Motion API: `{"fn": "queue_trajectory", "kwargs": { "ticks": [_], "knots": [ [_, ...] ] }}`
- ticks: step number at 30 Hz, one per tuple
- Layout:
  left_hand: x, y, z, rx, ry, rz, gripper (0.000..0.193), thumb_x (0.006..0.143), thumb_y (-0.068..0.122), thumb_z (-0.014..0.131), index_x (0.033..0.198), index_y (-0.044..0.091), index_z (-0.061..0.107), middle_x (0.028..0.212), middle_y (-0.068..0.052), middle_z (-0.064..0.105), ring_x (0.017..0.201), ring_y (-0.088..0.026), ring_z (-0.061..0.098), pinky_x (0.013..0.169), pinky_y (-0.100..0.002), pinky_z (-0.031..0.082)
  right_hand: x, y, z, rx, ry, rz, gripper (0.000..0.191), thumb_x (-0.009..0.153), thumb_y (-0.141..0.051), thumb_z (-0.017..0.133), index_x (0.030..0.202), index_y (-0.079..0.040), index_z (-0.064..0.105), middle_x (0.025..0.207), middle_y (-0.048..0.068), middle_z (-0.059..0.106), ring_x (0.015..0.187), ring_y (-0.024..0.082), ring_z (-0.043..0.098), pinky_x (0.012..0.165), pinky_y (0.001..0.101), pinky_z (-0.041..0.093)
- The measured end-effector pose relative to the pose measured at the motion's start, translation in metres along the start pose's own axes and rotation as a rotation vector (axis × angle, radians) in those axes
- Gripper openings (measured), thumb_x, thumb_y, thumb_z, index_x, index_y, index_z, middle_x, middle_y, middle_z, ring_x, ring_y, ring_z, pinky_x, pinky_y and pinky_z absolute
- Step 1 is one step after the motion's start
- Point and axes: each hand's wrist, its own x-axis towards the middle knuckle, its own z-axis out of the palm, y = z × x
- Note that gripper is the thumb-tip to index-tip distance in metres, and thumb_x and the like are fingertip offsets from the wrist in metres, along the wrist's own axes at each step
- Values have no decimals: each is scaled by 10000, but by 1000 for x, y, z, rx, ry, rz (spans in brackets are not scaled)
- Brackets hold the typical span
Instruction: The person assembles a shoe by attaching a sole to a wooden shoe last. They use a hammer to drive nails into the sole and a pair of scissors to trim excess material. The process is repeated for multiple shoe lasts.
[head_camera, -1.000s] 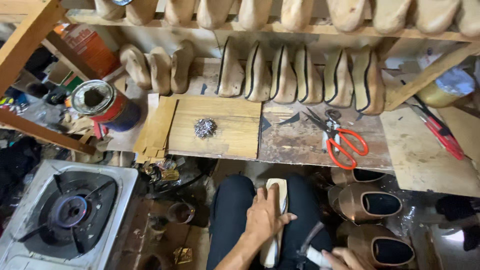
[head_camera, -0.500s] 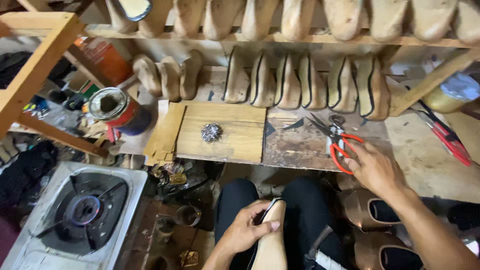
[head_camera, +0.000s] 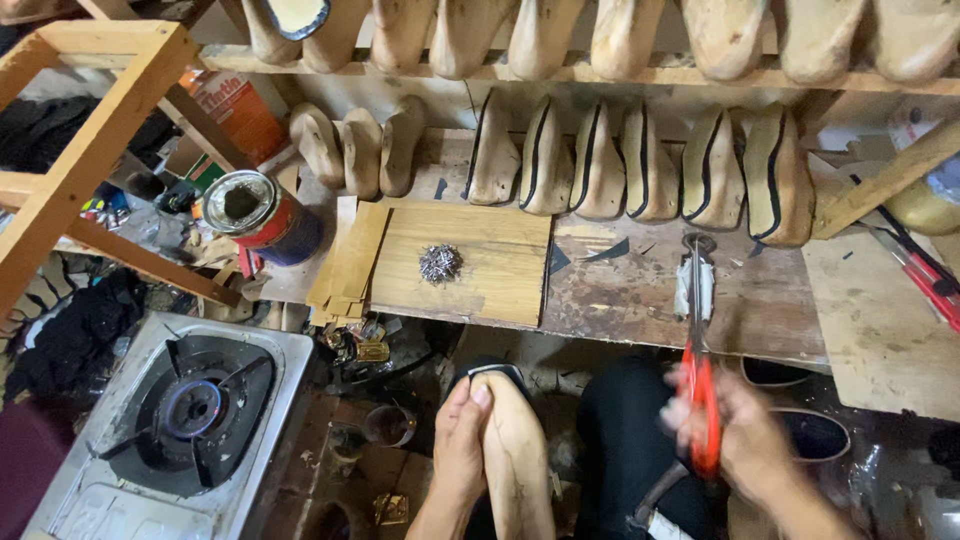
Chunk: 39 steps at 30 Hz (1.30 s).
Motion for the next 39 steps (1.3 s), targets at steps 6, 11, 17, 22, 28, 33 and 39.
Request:
{"fn": "queue_trajectory", "kwargs": {
  "ticks": [6,11,17,22,28,33,39],
  "knots": [
    [10,15,29,-63,-9,87,284,1002,199,544,1176,-16,609,998,-75,680,852,-139,658,765,-298,547,-68,11,64,-915,-237,-95,404,770,-342,868,996,-104,633,735,82,705,655,234,717,660,366,539],
    [1,27,53,-51,23,79,351,965,257,507,1183,3,613,1004,-95,692,862,-159,677,784,-312,563,-66,-29,76,-908,-250,-583,570,704,-236,815,1176,-64,546,892,169,690,754,391,675,627,453,488],
    [-17,25,57,-83,6,60,388,969,313,528,1182,-6,589,982,-120,679,844,-188,667,760,-331,557,-68,-44,83,-941,-263,-380,517,685,-217,809,1156,-105,628,834,151,699,727,375,657,696,466,490],
    [-26,21,48,-62,13,92,399,942,326,544,1175,6,589,984,-89,665,867,-166,648,771,-316,540,-67,-33,82,-903,-255,-455,362,636,-227,840,883,-74,624,723,160,692,657,384,686,601,493,513],
    [-27,19,45,-20,-23,118,404,965,326,566,1181,-14,606,968,-84,643,851,-153,620,761,-305,520,-71,-29,74,-877,-251,-435,332,599,-191,857,785,-69,611,677,164,683,601,370,707,550,487,523],
    [-24,16,42,-21,-52,81,383,940,299,566,1163,-9,610,945,-88,667,817,-162,639,737,-313,535,-67,-39,77,-855,-223,-485,375,612,-203,851,886,-63,637,749,157,711,675,385,707,580,480,534],
    [-22,3,41,-25,-132,60,327,946,244,586,1142,-17,617,977,-69,678,866,-130,634,802,-287,527,-61,-53,86,-903,-211,-509,435,626,-218,848,986,-73,651,835,173,709,762,417,672,663,498,515]
  ]
}}
